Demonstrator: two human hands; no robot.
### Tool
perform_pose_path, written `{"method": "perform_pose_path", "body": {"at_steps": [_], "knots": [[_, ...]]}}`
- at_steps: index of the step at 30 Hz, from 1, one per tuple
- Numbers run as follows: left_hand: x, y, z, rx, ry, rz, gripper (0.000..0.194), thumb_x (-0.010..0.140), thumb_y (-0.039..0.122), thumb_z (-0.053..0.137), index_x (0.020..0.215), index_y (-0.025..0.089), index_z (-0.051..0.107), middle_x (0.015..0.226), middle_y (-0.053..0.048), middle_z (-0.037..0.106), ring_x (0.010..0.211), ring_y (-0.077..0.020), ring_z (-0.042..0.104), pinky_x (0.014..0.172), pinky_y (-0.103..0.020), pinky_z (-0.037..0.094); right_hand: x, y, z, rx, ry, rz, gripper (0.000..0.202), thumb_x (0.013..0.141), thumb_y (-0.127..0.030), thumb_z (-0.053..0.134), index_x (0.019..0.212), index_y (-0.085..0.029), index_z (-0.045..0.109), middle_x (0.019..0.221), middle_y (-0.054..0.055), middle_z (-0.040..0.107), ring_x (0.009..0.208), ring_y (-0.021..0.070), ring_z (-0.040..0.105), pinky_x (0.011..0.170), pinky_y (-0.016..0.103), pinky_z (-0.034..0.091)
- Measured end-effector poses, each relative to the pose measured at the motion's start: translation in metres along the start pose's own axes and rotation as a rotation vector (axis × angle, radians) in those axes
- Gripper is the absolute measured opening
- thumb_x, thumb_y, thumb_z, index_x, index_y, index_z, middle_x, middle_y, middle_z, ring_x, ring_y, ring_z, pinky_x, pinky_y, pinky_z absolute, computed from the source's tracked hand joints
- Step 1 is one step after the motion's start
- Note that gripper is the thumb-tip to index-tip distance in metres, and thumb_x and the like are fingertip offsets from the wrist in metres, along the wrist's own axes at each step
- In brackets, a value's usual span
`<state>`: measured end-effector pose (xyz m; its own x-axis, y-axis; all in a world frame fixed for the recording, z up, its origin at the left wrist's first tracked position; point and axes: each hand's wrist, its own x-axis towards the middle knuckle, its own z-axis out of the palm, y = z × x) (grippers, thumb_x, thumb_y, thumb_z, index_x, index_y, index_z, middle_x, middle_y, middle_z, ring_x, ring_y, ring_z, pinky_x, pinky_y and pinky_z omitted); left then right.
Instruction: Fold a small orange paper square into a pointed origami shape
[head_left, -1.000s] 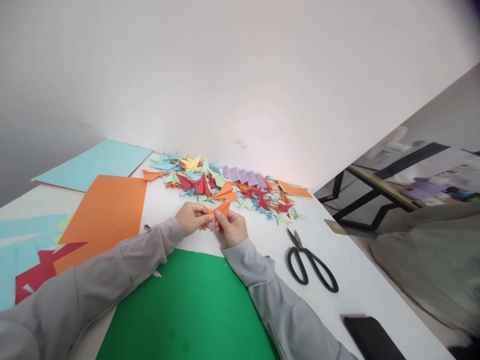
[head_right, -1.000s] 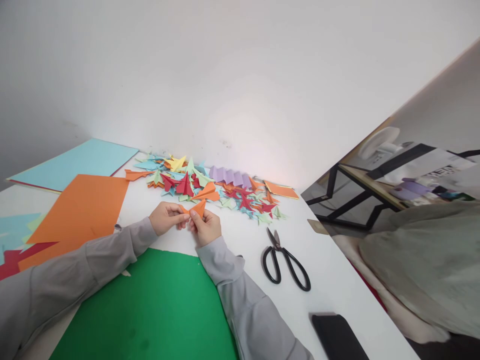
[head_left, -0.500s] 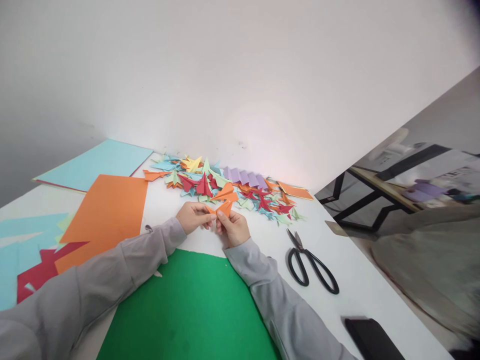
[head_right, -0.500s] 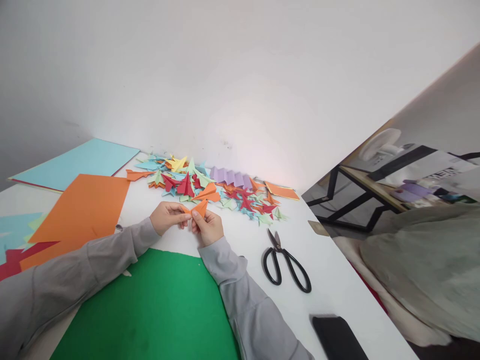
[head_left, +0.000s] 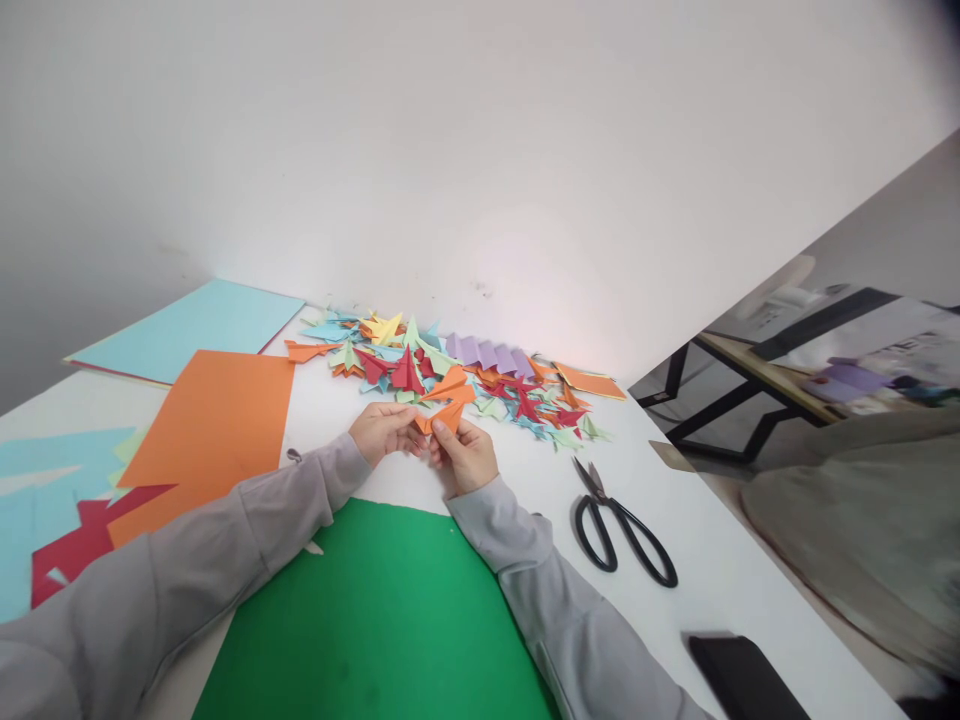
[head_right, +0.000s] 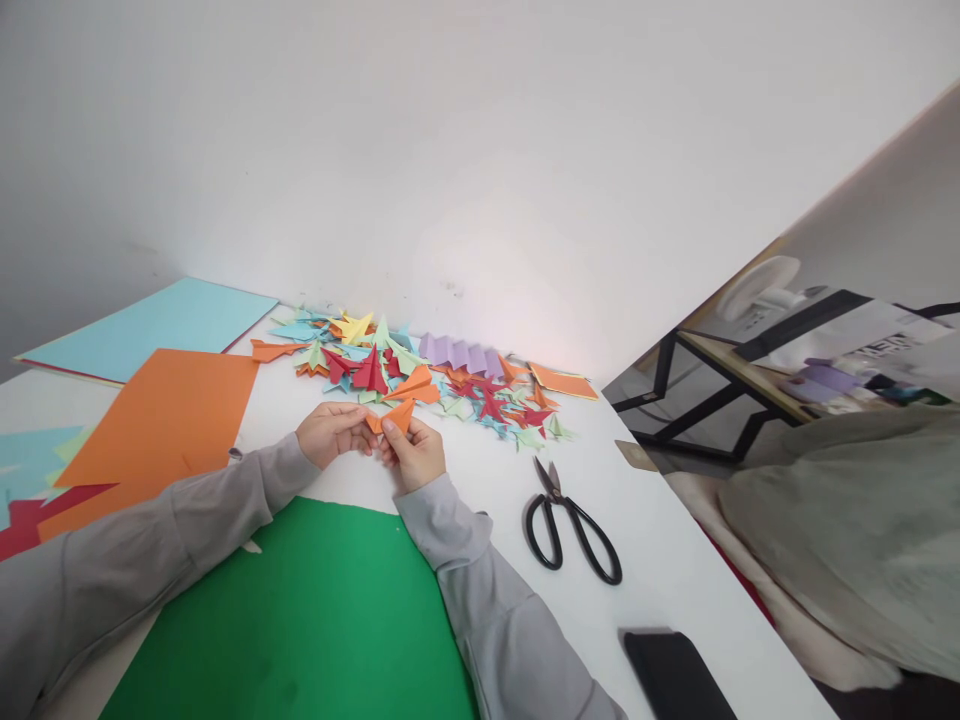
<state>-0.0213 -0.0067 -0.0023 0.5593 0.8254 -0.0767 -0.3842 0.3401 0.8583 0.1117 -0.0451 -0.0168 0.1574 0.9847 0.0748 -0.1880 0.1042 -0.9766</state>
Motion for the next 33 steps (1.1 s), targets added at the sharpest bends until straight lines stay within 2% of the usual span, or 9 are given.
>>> {"method": "perform_pose_path", "body": {"at_steps": [6,12,19,25,33], "knots": [[-0.0011,0.0028,0.0039,-0.022,0.038,0.003,0.032,0.065,0.039,0.066,0.064,0.008,0.061,0.050,-0.007,0.061,0.047,-0.0136,0.058,0.047,-0.025,0.046,-0.0007,-0.0018,0.0020,0.009,0.024,0.006,0.033,0.056,-0.045,0.072,0.057,-0.015,0.057,0.044,-0.003,0.055,0.033,0.0070,0.045,0.031,0.019,0.034],[0.0009,-0.0032,0.0017,0.142,0.108,0.072,0.032,0.049,0.034,0.077,0.061,0.009,0.063,0.045,-0.003,0.059,0.042,-0.0109,0.055,0.045,-0.023,0.045,-0.0003,-0.0002,0.0002,0.005,0.007,0.014,0.032,0.058,-0.045,0.070,0.059,-0.015,0.059,0.045,-0.002,0.055,0.034,0.0073,0.045,0.032,0.019,0.035],[0.0012,-0.0034,0.0021,0.103,0.131,0.078,0.035,0.047,0.038,0.077,0.060,0.008,0.065,0.047,-0.004,0.060,0.043,-0.0113,0.055,0.044,-0.023,0.045,0.0006,0.0027,-0.0012,0.028,0.019,0.000,0.032,0.061,-0.046,0.068,0.058,-0.015,0.059,0.047,-0.002,0.057,0.034,0.0068,0.046,0.032,0.019,0.036],[0.0017,-0.0049,0.0008,0.256,0.137,0.154,0.025,0.048,0.027,0.077,0.062,0.009,0.067,0.047,-0.002,0.061,0.041,-0.0093,0.054,0.044,-0.022,0.046,0.0005,0.0014,0.0001,0.027,0.037,-0.028,0.031,0.061,-0.044,0.069,0.060,-0.015,0.059,0.050,-0.002,0.059,0.035,0.0072,0.047,0.032,0.019,0.037],[0.0014,-0.0056,0.0001,0.304,0.146,0.177,0.024,0.048,0.024,0.077,0.063,0.009,0.067,0.043,-0.001,0.060,0.037,-0.0098,0.053,0.040,-0.022,0.045,0.0000,0.0013,-0.0014,0.049,-0.006,0.004,0.026,0.057,-0.037,0.073,0.061,-0.014,0.062,0.049,-0.001,0.060,0.035,0.0071,0.048,0.032,0.019,0.036]]}}
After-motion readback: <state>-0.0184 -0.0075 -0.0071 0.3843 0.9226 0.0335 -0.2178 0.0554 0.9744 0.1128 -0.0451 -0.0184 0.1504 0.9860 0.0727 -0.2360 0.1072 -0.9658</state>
